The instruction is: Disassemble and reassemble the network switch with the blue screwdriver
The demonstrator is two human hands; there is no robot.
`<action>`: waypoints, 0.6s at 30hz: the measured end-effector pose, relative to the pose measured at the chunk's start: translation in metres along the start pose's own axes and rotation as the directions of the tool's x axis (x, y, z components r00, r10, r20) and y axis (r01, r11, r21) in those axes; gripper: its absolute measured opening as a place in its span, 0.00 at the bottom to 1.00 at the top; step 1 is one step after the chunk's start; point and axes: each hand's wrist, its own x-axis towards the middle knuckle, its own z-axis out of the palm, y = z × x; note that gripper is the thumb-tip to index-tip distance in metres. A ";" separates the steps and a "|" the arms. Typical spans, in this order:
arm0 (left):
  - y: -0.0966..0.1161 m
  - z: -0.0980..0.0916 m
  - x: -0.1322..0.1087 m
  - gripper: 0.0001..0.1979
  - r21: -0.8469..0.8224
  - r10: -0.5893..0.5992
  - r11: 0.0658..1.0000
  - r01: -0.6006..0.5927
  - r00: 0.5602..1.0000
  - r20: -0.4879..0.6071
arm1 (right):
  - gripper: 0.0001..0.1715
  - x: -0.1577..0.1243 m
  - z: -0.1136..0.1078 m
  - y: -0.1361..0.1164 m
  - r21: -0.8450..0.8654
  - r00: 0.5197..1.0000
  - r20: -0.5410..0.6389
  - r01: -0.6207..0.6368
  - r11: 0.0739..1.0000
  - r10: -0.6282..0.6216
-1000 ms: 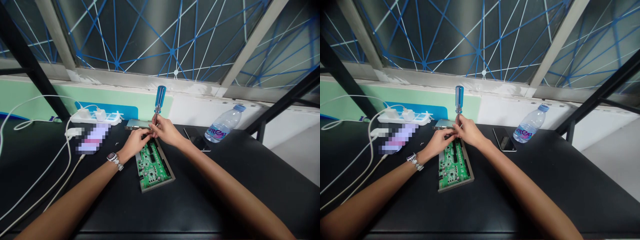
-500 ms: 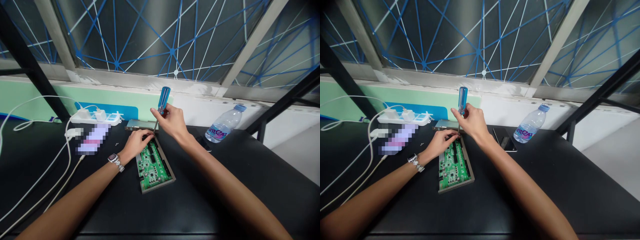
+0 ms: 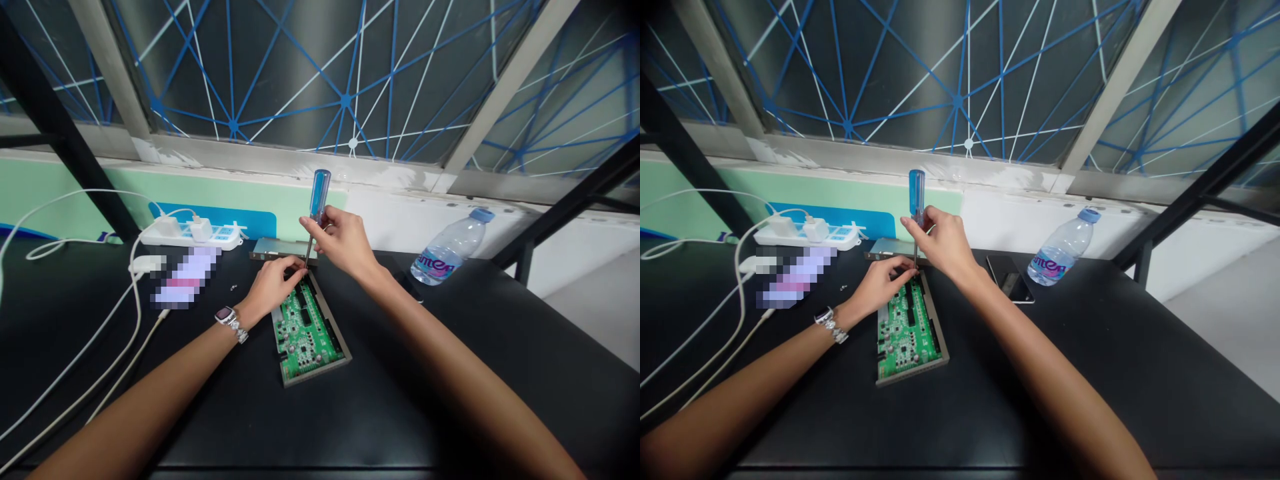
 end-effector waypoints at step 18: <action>-0.002 0.002 0.001 0.06 0.019 0.002 1.000 -0.002 1.000 -0.015 | 0.24 -0.003 -0.003 -0.012 -0.353 0.988 -0.141 0.009 0.936 -0.063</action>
